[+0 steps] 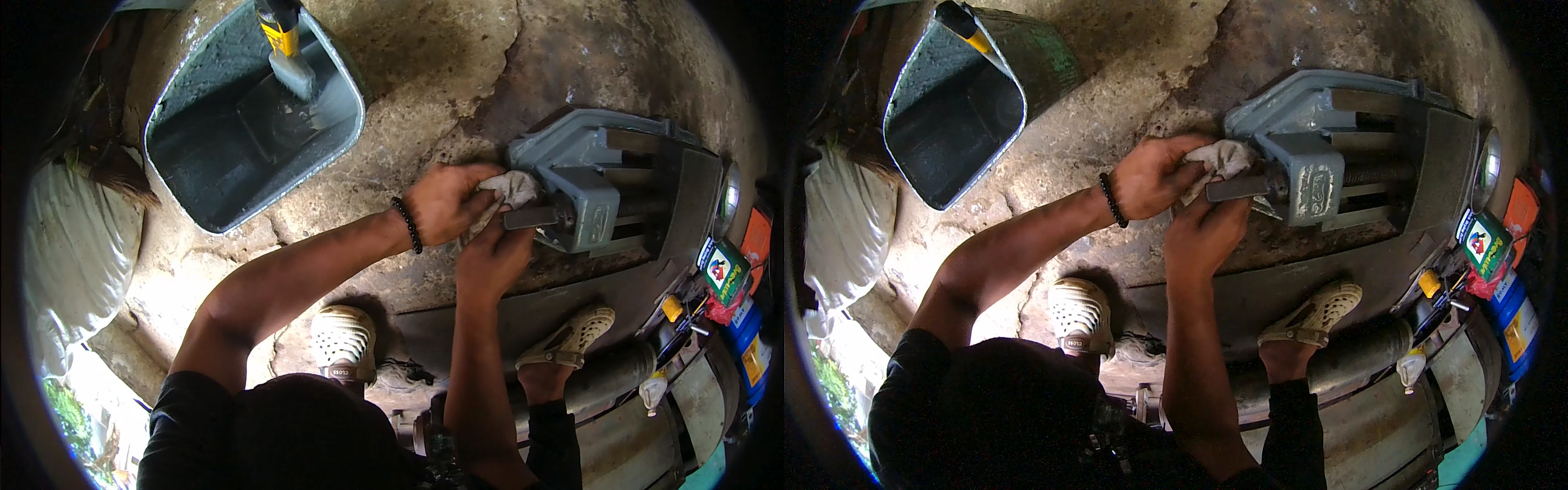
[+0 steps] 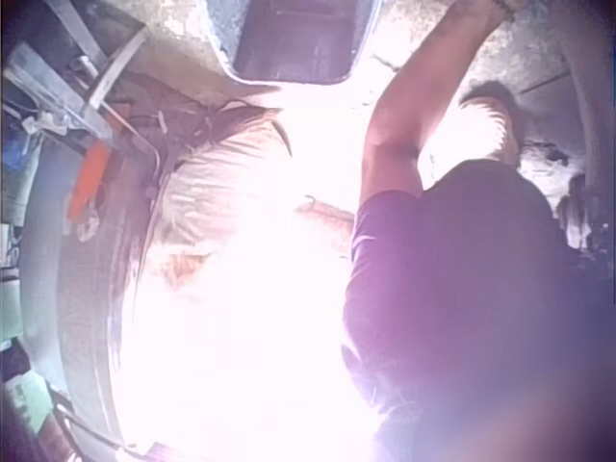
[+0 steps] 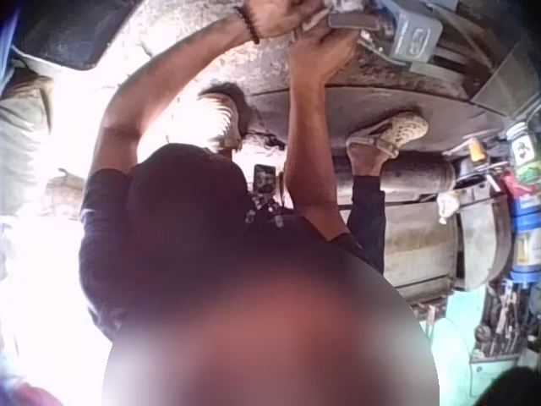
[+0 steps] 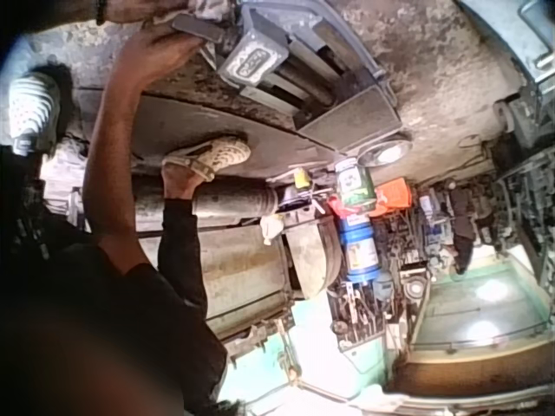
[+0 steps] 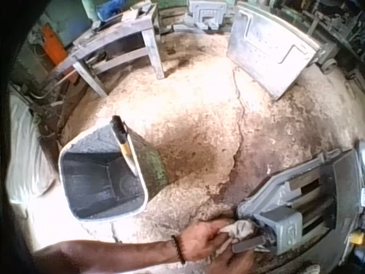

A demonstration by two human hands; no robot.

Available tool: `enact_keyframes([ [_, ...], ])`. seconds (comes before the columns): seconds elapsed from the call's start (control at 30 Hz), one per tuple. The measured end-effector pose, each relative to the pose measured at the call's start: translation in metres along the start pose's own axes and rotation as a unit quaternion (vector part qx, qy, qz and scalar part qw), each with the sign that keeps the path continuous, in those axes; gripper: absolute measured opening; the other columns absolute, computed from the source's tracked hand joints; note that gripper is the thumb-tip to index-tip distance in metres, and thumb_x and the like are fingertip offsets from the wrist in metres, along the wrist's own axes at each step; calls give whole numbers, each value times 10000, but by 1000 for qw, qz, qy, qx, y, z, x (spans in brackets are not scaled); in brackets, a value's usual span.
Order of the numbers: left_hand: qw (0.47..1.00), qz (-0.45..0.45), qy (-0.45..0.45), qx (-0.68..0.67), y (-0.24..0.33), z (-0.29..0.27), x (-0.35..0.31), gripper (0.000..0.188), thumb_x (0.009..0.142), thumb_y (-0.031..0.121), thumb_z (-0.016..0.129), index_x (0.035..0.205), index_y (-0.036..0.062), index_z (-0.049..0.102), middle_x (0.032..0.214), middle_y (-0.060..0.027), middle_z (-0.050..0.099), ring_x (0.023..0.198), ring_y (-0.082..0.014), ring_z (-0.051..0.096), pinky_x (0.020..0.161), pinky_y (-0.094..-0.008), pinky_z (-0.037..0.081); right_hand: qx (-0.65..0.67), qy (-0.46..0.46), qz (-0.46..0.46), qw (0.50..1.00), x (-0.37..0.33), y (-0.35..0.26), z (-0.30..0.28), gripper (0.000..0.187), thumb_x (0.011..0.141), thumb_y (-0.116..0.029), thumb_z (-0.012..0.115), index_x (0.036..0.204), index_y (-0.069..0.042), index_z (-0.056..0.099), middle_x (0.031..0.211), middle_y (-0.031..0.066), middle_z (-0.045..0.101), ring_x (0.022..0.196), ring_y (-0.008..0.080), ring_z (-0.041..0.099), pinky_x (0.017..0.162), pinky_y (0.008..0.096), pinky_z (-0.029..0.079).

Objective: The person cleans a metal vise using a cloth and a paintbrush. They wipe the vise with a cloth, apply a liquid from a container with a paintbrush, and continue wiping to remove residue.

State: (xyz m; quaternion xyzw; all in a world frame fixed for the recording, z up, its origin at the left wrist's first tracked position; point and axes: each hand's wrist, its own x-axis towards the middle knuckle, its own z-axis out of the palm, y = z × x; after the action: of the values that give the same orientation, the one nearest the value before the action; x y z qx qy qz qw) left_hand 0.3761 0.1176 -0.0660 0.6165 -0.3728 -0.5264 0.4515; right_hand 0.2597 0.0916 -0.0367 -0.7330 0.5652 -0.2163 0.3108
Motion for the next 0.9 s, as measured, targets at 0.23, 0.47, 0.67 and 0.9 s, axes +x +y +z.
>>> enact_keyframes([
  [0.23,1000,1,25,12,1,1,1,289,916,137,569,1170,10,620,1004,-251,670,970,-405,650,843,-432,529,2,-55,80,995,9,-11,-9,251,938,-94,527,1088,97,592,986,287,665,977,440,643,820,448,482],
  [0.47,1000,-21,-4,21,0,-4,-5,306,906,150,581,1176,11,619,1007,-251,671,972,-402,654,848,-435,530,46,-94,119,987,11,-15,-13,338,900,-71,547,1170,132,547,1052,274,667,1016,345,664,864,413,484],
  [0.67,999,-5,-9,39,-2,-4,-13,335,896,135,577,1207,15,606,1022,-238,679,956,-389,666,872,-429,529,72,-99,127,984,8,-9,-14,537,886,-21,525,1377,149,390,1310,289,550,1238,303,545,1031,368,412],
  [0.9,998,-47,-43,8,2,-5,-17,347,902,83,563,1242,13,581,1078,-230,670,1018,-344,661,875,-404,516,77,-113,97,986,9,1,-14,574,893,3,498,1423,145,329,1409,315,449,1315,319,476,1090,360,365],
])
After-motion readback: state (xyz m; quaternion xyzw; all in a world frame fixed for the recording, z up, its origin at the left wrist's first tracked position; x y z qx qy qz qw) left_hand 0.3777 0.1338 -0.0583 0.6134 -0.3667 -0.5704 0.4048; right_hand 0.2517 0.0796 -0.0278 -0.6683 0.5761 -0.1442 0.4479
